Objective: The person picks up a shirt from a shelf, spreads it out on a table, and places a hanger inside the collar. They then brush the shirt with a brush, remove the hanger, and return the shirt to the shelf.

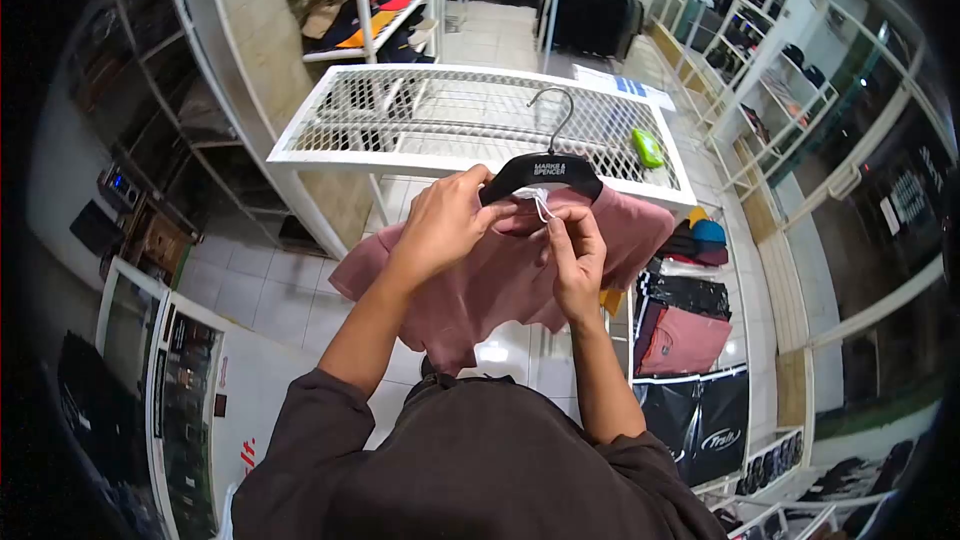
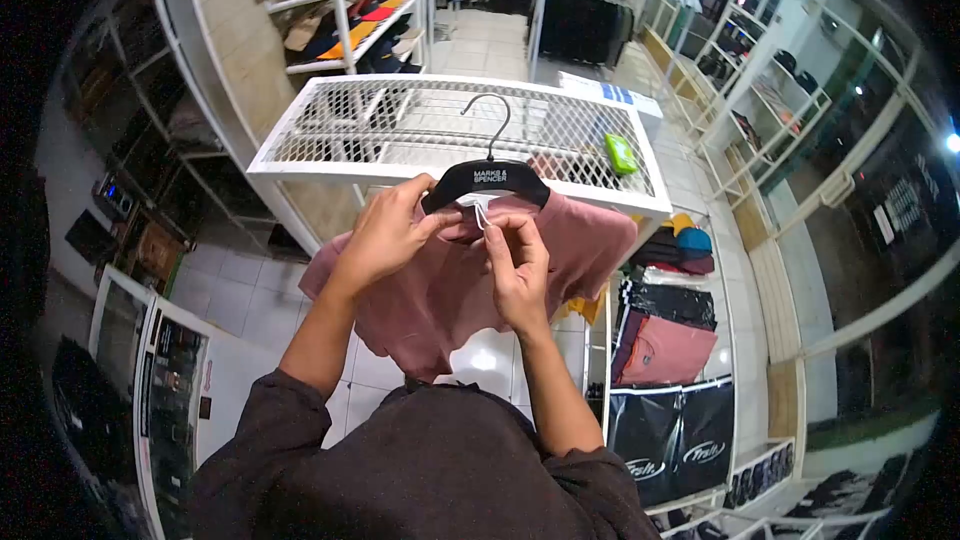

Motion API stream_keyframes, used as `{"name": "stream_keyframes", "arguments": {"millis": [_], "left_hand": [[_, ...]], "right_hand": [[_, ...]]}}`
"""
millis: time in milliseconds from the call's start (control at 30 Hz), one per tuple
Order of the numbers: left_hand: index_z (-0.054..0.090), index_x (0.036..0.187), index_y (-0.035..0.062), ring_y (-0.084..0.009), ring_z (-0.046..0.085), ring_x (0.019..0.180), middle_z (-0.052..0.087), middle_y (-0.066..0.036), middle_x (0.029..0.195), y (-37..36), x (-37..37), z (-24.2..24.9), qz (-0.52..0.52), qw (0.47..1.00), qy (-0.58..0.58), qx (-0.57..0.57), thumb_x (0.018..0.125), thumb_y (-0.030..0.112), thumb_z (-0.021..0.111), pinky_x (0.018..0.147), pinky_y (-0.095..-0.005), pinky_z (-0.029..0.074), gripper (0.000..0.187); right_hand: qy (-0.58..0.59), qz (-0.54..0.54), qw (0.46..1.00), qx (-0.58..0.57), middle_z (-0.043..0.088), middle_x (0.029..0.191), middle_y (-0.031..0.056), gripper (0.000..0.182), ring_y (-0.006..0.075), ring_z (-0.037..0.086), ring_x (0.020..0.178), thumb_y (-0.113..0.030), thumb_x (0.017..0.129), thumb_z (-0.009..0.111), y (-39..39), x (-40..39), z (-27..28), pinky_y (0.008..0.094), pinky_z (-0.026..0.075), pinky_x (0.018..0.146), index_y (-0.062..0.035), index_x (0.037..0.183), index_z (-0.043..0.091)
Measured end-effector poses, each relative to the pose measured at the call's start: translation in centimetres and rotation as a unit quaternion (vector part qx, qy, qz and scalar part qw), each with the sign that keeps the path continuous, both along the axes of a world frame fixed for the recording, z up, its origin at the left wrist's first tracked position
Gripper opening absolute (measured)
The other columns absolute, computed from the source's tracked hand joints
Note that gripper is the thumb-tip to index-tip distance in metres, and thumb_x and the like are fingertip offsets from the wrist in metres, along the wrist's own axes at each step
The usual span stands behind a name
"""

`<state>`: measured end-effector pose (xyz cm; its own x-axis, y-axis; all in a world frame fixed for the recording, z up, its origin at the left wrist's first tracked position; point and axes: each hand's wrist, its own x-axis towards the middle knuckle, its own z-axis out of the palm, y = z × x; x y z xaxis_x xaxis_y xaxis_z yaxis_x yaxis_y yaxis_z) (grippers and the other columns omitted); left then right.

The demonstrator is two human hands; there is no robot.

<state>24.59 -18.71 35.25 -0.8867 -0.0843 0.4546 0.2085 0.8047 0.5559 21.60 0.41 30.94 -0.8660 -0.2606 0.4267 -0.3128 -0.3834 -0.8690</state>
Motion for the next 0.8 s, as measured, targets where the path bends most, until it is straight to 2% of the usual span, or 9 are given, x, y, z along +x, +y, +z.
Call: {"name": "stream_keyframes", "arguments": {"millis": [100, 233, 300, 333, 433, 567, 667, 767, 800], "left_hand": [[0.067, 0.107, 0.0023, -0.0393, 0.068, 0.077, 0.068, -0.020, 0.079, 1.9, -1.1, -0.6, -0.032, 0.998, -0.049, 0.032, 0.084, 0.023, 0.076, 0.070, -0.0473, 0.050, 0.033], [0.067, 0.110, 0.0028, -0.0384, 0.068, 0.076, 0.068, -0.019, 0.076, 3.9, -2.2, -1.4, -0.029, 0.997, -0.072, 0.003, 0.081, 0.017, 0.075, 0.070, -0.0478, 0.051, 0.034], [0.066, 0.111, 0.0029, -0.0384, 0.068, 0.076, 0.068, -0.019, 0.077, 4.4, -2.6, -1.8, -0.038, 0.996, -0.076, 0.003, 0.079, 0.015, 0.074, 0.070, -0.0481, 0.051, 0.035], [0.067, 0.110, 0.0026, -0.0387, 0.068, 0.077, 0.068, -0.019, 0.077, 4.5, -2.8, -1.9, -0.040, 0.997, -0.071, 0.000, 0.079, 0.015, 0.073, 0.070, -0.0482, 0.051, 0.034], [0.068, 0.106, 0.0019, -0.0391, 0.068, 0.078, 0.068, -0.019, 0.079, 4.9, -3.2, -2.2, -0.038, 0.998, -0.055, -0.007, 0.078, 0.014, 0.071, 0.071, -0.0486, 0.051, 0.031], [0.069, 0.101, 0.0023, -0.0396, 0.067, 0.078, 0.068, -0.018, 0.079, 5.0, -3.6, -2.6, -0.007, 1.000, 0.012, -0.019, 0.076, 0.011, 0.069, 0.072, -0.0490, 0.051, 0.026], [0.069, 0.105, 0.0062, -0.0371, 0.070, 0.082, 0.072, -0.014, 0.088, 5.0, -3.2, -1.4, 0.026, 0.998, -0.046, -0.037, 0.077, 0.009, 0.070, 0.076, -0.0486, 0.055, 0.028], [0.069, 0.101, 0.0059, -0.0373, 0.068, 0.074, 0.068, -0.016, 0.077, 4.7, -3.0, -1.6, 0.023, 0.999, 0.017, -0.023, 0.074, 0.008, 0.068, 0.068, -0.0480, 0.051, 0.027], [0.069, 0.101, 0.0059, -0.0373, 0.068, 0.074, 0.068, -0.016, 0.077, 4.6, -2.9, -1.5, 0.026, 0.999, 0.017, -0.022, 0.074, 0.008, 0.068, 0.068, -0.0480, 0.051, 0.027]], "right_hand": [[-0.063, 0.035, 0.997, -0.029, 0.063, 0.090, -0.0024, 0.008, 0.0037, 0.057, 0.078, -0.007, 0.099, 0.066, 2.0, 0.4, -0.6, 0.0186, 0.043, 0.069, -0.0060, 0.103, 0.058], [0.027, -0.023, 0.999, -0.014, 0.056, 0.085, -0.0045, 0.018, 0.0023, 0.049, 0.075, -0.008, 0.094, 0.074, 3.8, 0.7, -2.3, 0.0182, 0.039, 0.068, -0.0064, 0.091, 0.056], [0.038, -0.155, 0.987, -0.006, 0.053, 0.082, -0.0045, 0.025, 0.0028, 0.045, 0.072, -0.008, 0.093, 0.076, 4.1, 0.2, -3.7, 0.0179, 0.037, 0.067, -0.0070, 0.081, 0.053], [0.010, -0.219, 0.976, -0.002, 0.056, 0.084, -0.0018, 0.030, 0.0025, 0.049, 0.072, -0.005, 0.092, 0.076, 4.5, -0.1, -4.4, 0.0181, 0.040, 0.065, -0.0064, 0.075, 0.051], [-0.048, -0.194, 0.975, -0.097, 0.066, 0.095, 0.0064, 0.022, 0.0087, 0.065, 0.076, 0.004, 0.093, 0.071, 5.3, -0.3, -4.8, 0.0215, 0.054, 0.063, -0.0036, 0.085, 0.052], [-0.094, -0.229, 0.962, -0.113, 0.066, 0.104, 0.0080, 0.011, 0.0121, 0.067, 0.077, 0.004, 0.095, 0.066, 5.4, -0.2, -4.2, 0.0226, 0.058, 0.063, -0.0022, 0.095, 0.057], [-0.070, -0.193, 0.976, -0.070, 0.064, 0.110, 0.0068, 0.006, 0.0120, 0.067, 0.077, 0.000, 0.099, 0.061, 6.8, -1.5, -5.8, 0.0213, 0.058, 0.063, -0.0009, 0.105, 0.061], [0.112, -0.221, 0.965, 0.086, 0.061, 0.107, 0.0045, 0.017, 0.0148, 0.067, 0.087, 0.004, 0.100, 0.053, 7.7, -3.3, -7.3, 0.0292, 0.056, 0.066, 0.0004, 0.113, 0.063], [0.244, -0.283, 0.906, 0.197, 0.060, 0.108, 0.0078, 0.033, 0.0231, 0.068, 0.086, 0.010, 0.088, 0.057, 8.0, -3.7, -6.0, 0.0381, 0.056, 0.069, -0.0054, 0.116, 0.064]]}}
